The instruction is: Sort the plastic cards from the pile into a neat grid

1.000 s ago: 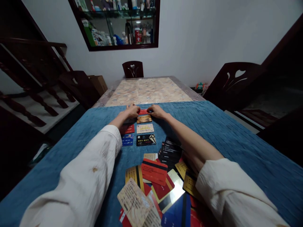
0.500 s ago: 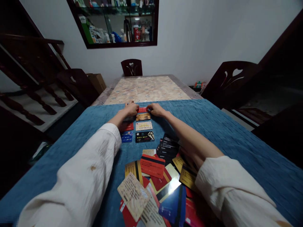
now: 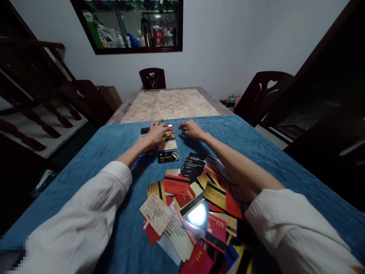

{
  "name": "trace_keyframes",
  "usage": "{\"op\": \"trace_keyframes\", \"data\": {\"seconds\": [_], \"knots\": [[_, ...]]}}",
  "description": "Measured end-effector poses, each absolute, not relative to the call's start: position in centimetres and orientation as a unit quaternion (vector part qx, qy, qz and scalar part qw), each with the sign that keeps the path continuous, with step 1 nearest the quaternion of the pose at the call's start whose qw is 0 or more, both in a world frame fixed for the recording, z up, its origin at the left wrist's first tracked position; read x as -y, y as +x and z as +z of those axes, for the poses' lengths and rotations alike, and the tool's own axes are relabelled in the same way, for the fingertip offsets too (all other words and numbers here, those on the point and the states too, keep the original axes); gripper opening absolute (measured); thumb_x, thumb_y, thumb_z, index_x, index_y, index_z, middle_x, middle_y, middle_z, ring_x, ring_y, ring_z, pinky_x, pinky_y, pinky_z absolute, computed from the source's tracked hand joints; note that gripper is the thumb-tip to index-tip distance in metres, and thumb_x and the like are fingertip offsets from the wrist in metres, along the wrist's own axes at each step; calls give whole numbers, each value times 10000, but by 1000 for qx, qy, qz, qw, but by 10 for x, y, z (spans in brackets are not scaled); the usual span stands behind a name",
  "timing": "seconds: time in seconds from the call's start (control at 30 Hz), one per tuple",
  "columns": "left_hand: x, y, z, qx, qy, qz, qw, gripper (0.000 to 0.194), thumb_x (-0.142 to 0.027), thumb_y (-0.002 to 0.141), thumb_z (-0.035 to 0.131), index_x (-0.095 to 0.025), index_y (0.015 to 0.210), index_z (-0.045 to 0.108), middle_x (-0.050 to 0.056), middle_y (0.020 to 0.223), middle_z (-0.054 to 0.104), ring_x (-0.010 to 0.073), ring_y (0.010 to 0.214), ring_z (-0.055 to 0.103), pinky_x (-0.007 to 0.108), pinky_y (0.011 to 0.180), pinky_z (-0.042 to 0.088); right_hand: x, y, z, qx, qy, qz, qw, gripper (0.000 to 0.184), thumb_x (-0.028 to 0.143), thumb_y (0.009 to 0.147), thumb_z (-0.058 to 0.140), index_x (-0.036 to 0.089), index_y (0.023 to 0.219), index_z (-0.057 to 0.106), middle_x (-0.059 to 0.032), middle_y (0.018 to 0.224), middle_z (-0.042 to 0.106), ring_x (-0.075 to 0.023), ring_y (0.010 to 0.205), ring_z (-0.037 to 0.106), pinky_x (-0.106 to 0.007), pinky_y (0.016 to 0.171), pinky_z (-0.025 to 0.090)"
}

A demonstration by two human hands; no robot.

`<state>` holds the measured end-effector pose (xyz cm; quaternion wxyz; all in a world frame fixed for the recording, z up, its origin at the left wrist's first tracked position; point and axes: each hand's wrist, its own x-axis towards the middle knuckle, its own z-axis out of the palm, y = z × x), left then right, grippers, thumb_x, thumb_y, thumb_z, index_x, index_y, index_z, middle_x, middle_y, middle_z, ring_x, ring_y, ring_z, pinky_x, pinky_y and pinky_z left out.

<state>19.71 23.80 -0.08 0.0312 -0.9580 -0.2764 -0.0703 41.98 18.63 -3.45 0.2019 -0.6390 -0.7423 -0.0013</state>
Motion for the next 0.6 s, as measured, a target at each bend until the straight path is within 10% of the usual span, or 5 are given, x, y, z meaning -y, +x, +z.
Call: {"op": "trace_keyframes", "data": {"seconds": [0.6], "knots": [[-86,200,3,133,-985,-106,-2,385,-147,853,540,-233,1215,640,116,1387,579,359,1432,296,613,1075,300,-35,433,-25,769,-593,-56,231,216,198,907,543,190,951,753,-80,909,701,-220,924,530,-322,824,374]]}}
